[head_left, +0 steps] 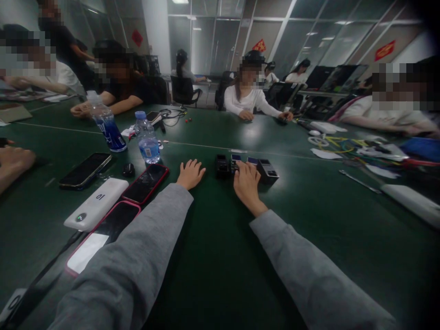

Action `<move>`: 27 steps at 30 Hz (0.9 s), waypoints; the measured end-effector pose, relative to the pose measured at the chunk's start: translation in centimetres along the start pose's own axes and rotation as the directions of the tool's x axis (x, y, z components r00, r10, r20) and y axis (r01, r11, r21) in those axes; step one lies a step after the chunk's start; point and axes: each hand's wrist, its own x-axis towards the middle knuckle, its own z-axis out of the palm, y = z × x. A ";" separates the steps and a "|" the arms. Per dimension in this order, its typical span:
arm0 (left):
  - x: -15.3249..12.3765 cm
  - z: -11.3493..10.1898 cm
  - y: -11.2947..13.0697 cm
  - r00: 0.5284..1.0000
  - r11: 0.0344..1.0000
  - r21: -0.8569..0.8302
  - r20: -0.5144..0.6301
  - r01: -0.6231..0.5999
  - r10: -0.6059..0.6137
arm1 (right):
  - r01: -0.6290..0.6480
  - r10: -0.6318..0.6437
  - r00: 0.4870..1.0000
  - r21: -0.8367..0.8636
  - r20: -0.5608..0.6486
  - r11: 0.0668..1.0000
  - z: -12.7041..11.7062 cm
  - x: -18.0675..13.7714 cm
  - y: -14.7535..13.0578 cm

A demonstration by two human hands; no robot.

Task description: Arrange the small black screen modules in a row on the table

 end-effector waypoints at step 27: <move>-0.5 -0.6 4.6 0.935 0.944 0.079 -0.134 -0.320 0.328 | 0.229 -0.211 0.960 -0.084 0.182 0.970 -0.6 -1.1 2.0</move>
